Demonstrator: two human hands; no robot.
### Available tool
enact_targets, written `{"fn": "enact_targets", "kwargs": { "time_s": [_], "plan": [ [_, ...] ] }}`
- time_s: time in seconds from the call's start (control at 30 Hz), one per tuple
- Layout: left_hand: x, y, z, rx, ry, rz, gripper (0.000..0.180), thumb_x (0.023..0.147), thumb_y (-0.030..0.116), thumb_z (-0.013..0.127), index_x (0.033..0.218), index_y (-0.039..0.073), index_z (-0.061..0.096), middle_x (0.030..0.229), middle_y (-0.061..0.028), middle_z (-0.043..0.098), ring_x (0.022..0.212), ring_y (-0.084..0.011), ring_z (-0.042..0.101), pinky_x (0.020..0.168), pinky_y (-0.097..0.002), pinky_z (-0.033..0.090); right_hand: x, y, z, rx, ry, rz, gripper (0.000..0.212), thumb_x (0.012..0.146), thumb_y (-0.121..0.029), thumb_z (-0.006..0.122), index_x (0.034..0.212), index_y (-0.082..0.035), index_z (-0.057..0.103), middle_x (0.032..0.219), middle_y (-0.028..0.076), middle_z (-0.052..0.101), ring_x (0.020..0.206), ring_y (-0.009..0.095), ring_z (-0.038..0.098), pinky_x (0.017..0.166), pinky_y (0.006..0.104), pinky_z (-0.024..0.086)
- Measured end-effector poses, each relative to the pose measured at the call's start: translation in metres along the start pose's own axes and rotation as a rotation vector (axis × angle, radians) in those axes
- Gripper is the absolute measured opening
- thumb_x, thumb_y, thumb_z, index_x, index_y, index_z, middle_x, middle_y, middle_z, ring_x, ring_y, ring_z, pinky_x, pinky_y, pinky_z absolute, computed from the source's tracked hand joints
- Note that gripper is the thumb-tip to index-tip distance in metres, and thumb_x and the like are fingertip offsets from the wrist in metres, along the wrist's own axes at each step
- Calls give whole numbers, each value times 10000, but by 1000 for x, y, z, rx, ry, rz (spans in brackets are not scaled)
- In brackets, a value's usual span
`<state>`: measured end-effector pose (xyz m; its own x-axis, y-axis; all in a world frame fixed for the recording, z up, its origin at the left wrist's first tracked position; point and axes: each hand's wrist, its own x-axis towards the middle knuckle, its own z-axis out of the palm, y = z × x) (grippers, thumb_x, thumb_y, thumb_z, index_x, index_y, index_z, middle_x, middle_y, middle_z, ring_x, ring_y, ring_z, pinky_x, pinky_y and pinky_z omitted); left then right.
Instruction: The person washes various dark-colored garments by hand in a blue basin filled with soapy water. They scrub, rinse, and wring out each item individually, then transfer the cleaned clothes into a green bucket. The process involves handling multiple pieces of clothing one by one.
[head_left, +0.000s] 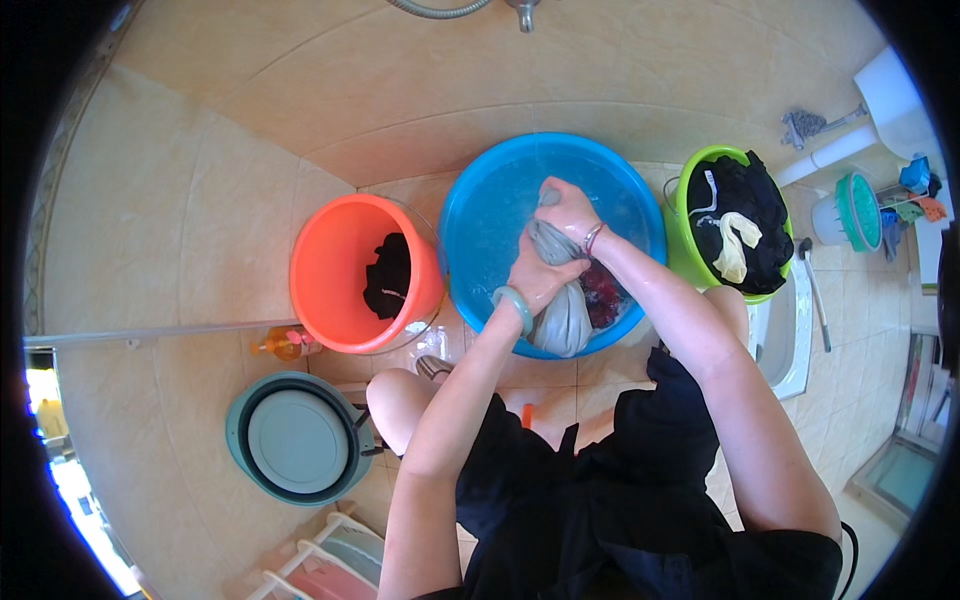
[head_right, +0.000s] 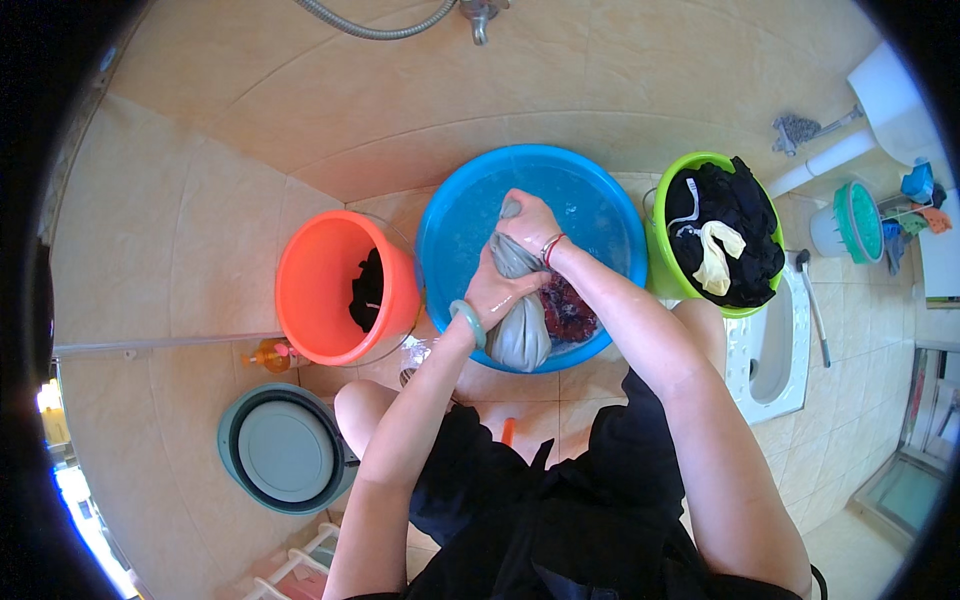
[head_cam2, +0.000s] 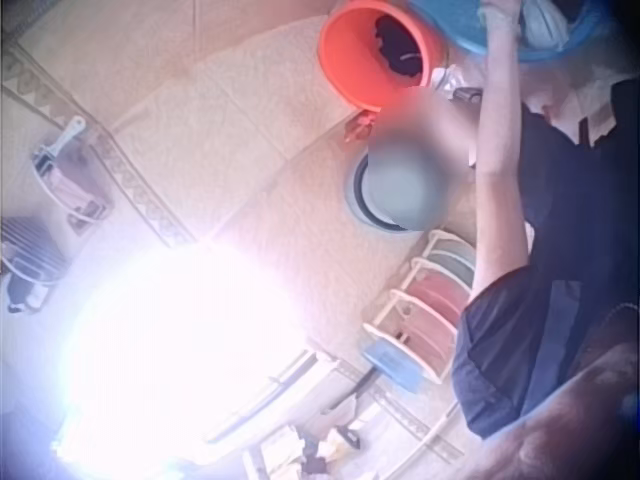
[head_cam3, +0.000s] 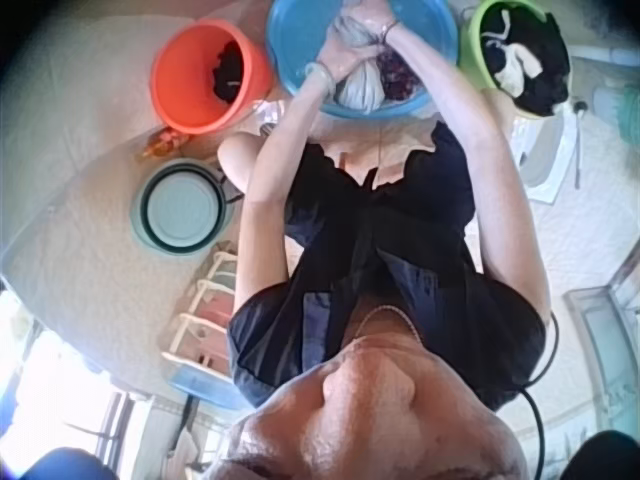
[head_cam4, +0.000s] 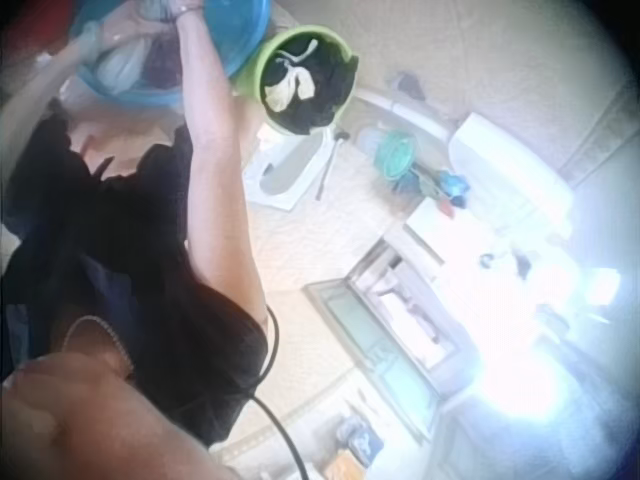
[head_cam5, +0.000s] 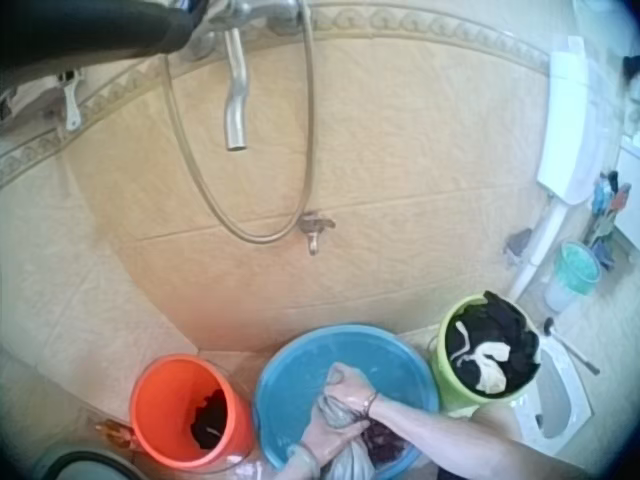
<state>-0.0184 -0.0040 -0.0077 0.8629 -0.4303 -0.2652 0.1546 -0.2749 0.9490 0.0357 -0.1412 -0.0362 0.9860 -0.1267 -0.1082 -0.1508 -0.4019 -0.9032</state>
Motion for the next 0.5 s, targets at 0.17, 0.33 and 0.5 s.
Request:
{"fn": "enact_targets", "kwargs": {
  "time_s": [0.17,0.33,0.5],
  "plan": [
    [7,7,10,367,82,-244,777,728,406,753,1269,-49,431,1087,-214,640,1023,-324,630,883,-364,492,-6,3,6,-65,109,75,386,713,-144,708,1083,-91,609,955,170,663,887,332,647,767,377,508],
    [14,-19,-14,-391,-139,-226,604,807,411,692,1225,9,525,999,-127,653,830,-211,639,737,-323,527,-1,-13,-11,559,-259,116,504,866,-355,633,1296,-109,540,1222,76,600,1062,226,580,896,361,455],
    [1,32,-18,-946,-433,-456,545,897,431,574,1310,91,472,955,-96,604,705,-152,583,606,-289,514,16,8,-50,1014,-444,241,737,915,-654,360,1415,-114,397,1467,87,386,1300,304,403,1014,497,397]
  ]
}}
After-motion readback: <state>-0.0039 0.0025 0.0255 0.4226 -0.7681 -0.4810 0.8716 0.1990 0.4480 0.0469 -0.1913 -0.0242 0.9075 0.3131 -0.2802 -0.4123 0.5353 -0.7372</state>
